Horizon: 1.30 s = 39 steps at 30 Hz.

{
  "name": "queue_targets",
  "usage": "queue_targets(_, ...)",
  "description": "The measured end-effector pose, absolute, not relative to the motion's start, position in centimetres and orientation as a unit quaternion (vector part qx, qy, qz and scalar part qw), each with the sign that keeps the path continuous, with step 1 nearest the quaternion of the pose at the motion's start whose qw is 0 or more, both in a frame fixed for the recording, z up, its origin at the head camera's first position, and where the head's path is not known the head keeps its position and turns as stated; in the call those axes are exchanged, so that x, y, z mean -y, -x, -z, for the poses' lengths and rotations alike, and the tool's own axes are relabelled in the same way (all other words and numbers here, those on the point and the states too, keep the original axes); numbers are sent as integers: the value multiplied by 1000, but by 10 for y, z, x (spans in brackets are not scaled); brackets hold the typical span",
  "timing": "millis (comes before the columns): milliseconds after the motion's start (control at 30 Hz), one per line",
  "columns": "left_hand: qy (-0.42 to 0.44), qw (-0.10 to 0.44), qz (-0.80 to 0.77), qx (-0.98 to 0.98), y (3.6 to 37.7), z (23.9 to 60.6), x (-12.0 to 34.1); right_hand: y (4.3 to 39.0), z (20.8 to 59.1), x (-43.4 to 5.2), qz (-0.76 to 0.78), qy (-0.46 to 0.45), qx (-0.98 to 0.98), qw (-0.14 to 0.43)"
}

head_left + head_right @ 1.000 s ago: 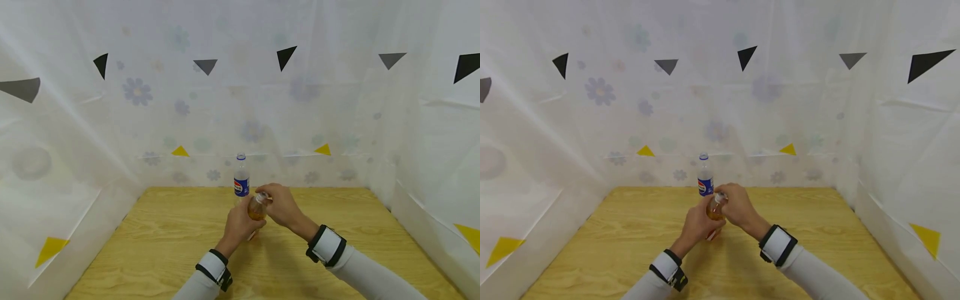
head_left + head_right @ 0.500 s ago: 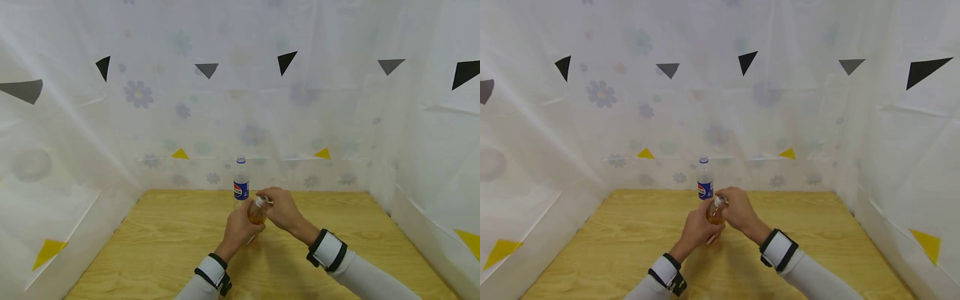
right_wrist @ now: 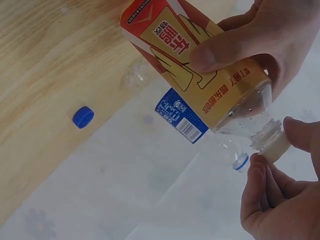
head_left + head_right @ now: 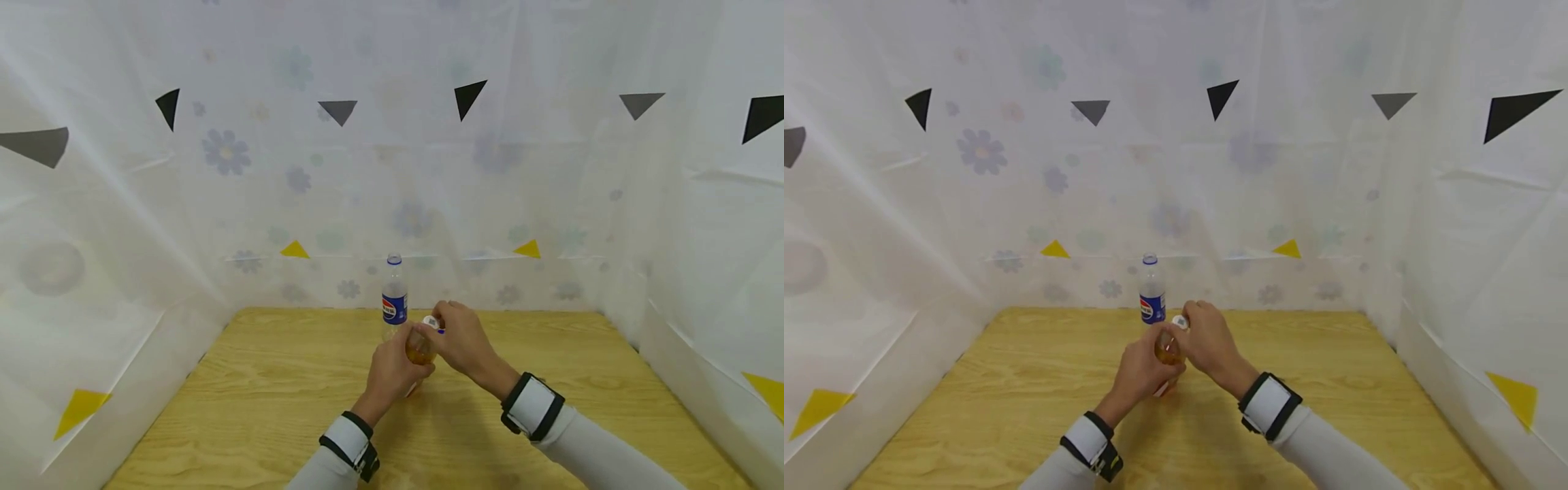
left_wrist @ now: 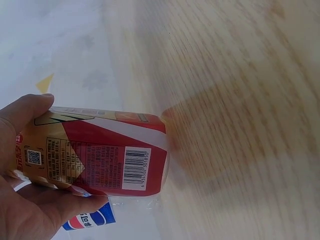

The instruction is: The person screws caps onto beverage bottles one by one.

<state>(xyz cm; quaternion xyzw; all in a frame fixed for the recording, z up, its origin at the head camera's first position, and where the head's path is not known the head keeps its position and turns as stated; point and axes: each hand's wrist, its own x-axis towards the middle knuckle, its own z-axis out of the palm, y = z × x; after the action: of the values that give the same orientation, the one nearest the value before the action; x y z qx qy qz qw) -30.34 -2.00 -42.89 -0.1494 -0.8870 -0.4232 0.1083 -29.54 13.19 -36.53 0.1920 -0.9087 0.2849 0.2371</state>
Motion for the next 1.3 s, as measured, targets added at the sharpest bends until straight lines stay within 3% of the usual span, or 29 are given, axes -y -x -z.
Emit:
queue_targets(600,151,116,420,887,302,428,20,290,358,-132,-245,-165,936,194)
queue_targets(967,172,135,423,879,304,432,22,286,348,-129,-289,-213,920,156)
queue_targets(1300,170,127,423,881,305,430,23,288,353,-129,-295,-214,914,181)
